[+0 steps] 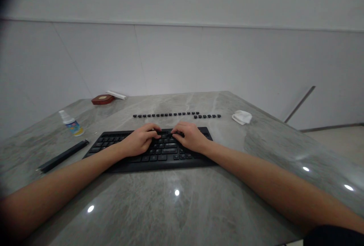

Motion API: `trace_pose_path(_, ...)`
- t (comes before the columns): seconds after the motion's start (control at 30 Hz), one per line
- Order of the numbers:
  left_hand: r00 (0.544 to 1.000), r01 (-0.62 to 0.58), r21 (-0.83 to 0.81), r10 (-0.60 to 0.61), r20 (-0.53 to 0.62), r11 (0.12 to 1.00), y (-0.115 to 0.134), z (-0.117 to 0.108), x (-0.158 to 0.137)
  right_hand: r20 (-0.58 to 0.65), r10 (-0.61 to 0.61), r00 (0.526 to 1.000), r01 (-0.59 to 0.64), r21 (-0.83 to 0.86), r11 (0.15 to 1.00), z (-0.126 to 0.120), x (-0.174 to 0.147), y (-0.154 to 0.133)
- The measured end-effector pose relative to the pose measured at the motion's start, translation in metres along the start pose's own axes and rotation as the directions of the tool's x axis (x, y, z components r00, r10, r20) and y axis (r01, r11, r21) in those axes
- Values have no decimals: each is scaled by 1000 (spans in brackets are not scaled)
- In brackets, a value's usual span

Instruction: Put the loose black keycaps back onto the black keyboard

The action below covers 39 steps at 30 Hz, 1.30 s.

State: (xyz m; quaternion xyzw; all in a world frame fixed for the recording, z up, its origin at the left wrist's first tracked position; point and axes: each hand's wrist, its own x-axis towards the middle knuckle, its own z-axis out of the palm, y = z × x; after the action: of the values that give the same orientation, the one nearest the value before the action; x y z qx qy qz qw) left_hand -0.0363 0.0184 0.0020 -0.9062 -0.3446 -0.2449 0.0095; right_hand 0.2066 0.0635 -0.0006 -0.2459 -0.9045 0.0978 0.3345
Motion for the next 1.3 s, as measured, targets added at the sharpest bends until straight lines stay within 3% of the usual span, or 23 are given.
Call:
trace_pose_path(0.3, 997, -57, 40, 55, 46, 998, -2, 0, 0, 23, -94, 995, 92, 63, 994, 3, 0, 1)
trace_pose_path(0.5, 997, -38, 50, 35, 69, 998, 0, -2, 0, 7, -121, 993, 121, 19, 992, 3, 0, -3)
trace_pose_path(0.9, 997, -32, 38, 29, 73, 999, 1, -2, 1, 3, -45, 999, 45, 85, 995, 2, 0, 2)
trace_pose_path(1.3, 997, -28, 35, 25, 76, 999, 1, -3, 1, 43, 77, 996, -79, 45, 996, -2, 2, 0)
